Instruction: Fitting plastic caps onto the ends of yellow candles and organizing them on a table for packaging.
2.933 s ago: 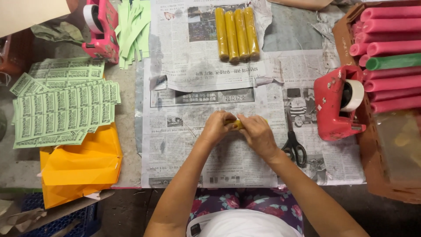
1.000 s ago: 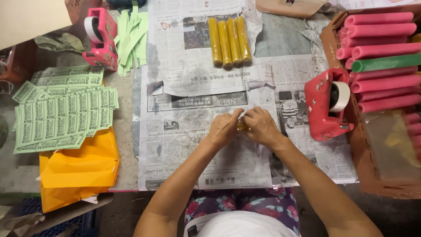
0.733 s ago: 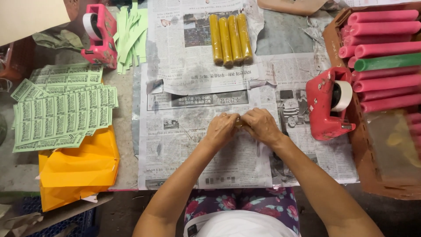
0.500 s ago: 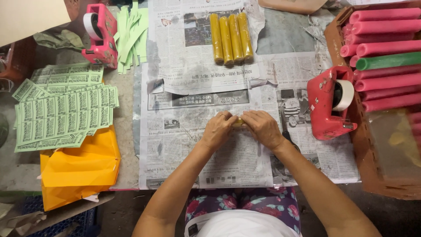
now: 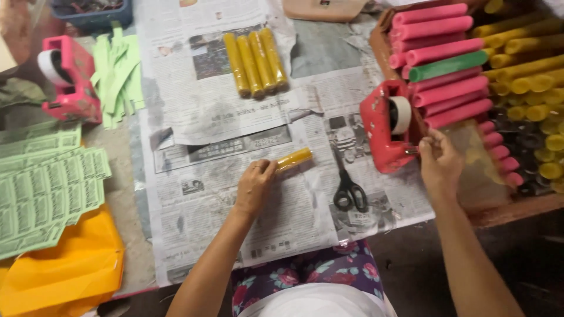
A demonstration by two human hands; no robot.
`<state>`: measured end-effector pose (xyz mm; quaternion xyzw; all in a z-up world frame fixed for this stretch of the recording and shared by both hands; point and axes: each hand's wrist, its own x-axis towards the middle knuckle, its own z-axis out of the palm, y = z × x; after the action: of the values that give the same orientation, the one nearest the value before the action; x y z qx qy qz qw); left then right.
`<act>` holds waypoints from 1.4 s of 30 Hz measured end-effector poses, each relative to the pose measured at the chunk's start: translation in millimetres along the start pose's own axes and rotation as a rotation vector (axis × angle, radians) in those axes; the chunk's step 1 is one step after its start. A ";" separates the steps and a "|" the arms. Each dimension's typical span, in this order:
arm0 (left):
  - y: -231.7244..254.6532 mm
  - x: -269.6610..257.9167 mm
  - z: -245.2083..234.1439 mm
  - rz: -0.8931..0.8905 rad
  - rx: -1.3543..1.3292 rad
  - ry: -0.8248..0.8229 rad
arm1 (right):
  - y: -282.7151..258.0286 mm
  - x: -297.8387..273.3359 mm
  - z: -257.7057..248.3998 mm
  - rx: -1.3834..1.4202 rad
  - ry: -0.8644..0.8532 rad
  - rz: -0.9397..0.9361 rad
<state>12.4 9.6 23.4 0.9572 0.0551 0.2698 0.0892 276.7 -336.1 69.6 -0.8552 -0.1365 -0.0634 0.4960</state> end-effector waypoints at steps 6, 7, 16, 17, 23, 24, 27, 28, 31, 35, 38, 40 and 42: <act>-7.5 -10.6 17.4 -0.028 0.090 -0.022 | 33.6 35.8 -16.0 0.226 -0.343 0.358; -7.3 -10.4 17.9 -0.027 0.090 -0.024 | 29.2 38.2 -16.3 0.226 -0.343 0.360; -14.8 -17.2 31.7 -0.079 0.080 -0.072 | -32.6 12.1 -22.6 0.218 -0.186 0.190; -13.9 -17.0 29.4 -0.087 0.073 -0.076 | -40.1 2.6 -27.4 0.253 -0.171 0.240; -17.3 -20.7 37.5 -0.090 0.073 -0.083 | 12.0 -23.4 -22.9 0.402 -0.126 0.478; -17.3 -20.2 36.6 -0.092 0.087 -0.086 | 24.1 -23.8 -19.7 0.399 -0.127 0.526; -12.1 -17.3 29.9 -0.098 0.097 -0.081 | 13.1 -31.5 -6.3 0.569 -0.085 0.639; -8.9 -15.2 28.3 -0.104 0.099 -0.082 | 17.6 -40.0 -2.7 0.568 -0.091 0.640; -8.0 -14.3 25.4 -0.119 0.107 -0.053 | 27.2 -66.9 14.4 0.684 -0.152 0.838; -11.1 -14.4 32.8 -0.094 0.183 0.007 | 5.2 -98.1 25.5 0.605 -0.130 0.666; -8.9 -16.3 32.1 -0.043 0.227 0.087 | -79.9 -113.2 40.5 0.542 -0.229 0.444; -1.6 -17.9 24.9 -0.010 0.263 0.119 | -107.3 -113.2 70.4 0.515 -0.323 0.375; 10.1 -17.6 12.9 0.063 0.341 0.133 | -90.5 -104.1 119.0 0.465 -0.563 0.328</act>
<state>4.9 -4.8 5.7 0.9398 0.0758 0.3217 -0.0869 147.3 -208.3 59.9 -0.7146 -0.1393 0.2860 0.6230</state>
